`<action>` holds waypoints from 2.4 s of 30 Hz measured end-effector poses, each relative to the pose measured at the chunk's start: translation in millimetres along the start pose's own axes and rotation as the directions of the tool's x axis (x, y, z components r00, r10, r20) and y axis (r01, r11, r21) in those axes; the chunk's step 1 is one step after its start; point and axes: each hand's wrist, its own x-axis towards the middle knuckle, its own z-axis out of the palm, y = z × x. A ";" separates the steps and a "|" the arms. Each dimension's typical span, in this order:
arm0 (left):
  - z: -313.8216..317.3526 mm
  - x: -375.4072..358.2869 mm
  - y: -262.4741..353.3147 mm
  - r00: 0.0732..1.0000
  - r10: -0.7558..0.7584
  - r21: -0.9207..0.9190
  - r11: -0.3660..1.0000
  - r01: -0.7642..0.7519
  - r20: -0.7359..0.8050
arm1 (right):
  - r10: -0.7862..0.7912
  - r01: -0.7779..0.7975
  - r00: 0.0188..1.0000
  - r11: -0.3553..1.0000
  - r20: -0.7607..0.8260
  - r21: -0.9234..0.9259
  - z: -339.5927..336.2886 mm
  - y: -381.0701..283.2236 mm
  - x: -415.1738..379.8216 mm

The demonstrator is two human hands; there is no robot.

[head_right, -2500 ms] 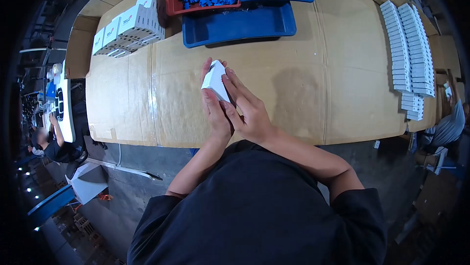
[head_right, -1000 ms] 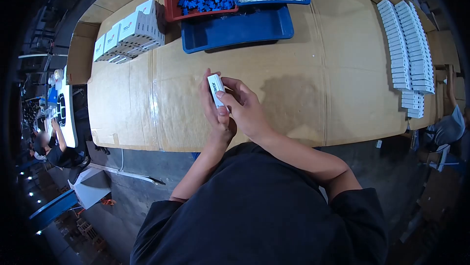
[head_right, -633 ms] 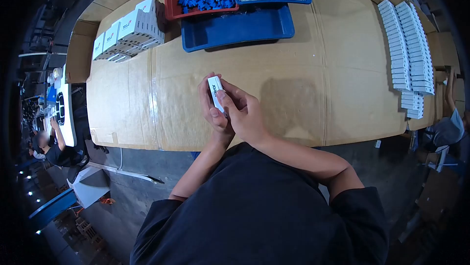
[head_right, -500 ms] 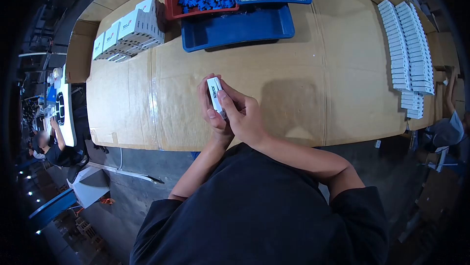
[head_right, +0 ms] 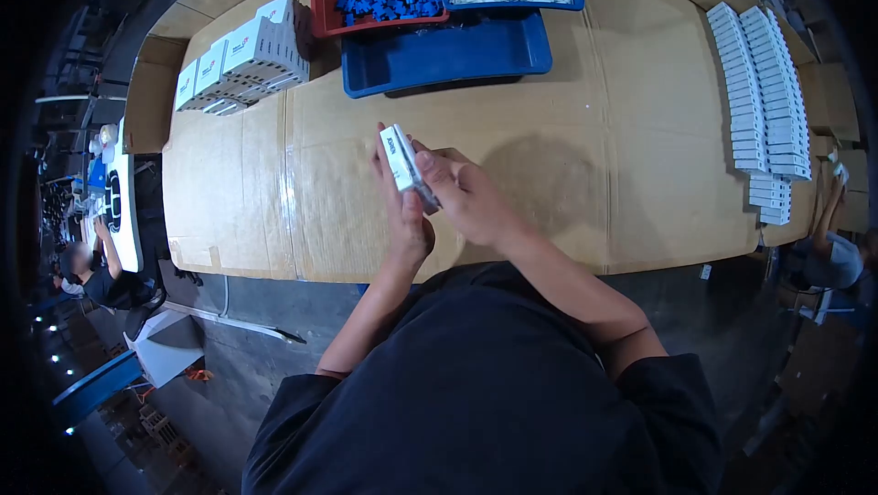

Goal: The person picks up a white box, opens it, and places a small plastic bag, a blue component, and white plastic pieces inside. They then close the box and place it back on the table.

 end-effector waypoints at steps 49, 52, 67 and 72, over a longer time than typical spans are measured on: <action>-18.6 3.5 -30.0 0.897 -0.352 -0.507 0.740 0.441 0.266 | -0.655 0.440 0.723 0.681 -0.218 -0.585 -91.0 22.3 33.7; -41.5 -8.5 -48.8 0.954 -0.221 -0.086 0.966 0.242 0.204 | -0.603 0.346 0.794 0.558 -0.082 -0.754 -92.8 36.2 14.1; -63.4 -37.2 -30.2 0.872 -0.131 0.625 0.747 -0.227 0.472 | -0.381 0.168 0.924 0.318 0.036 -0.933 -76.2 83.3 -39.6; -47.0 -28.2 -36.6 0.893 -0.097 0.608 0.764 -0.215 0.438 | -0.421 0.171 0.906 0.290 0.035 -0.942 -70.6 50.0 9.5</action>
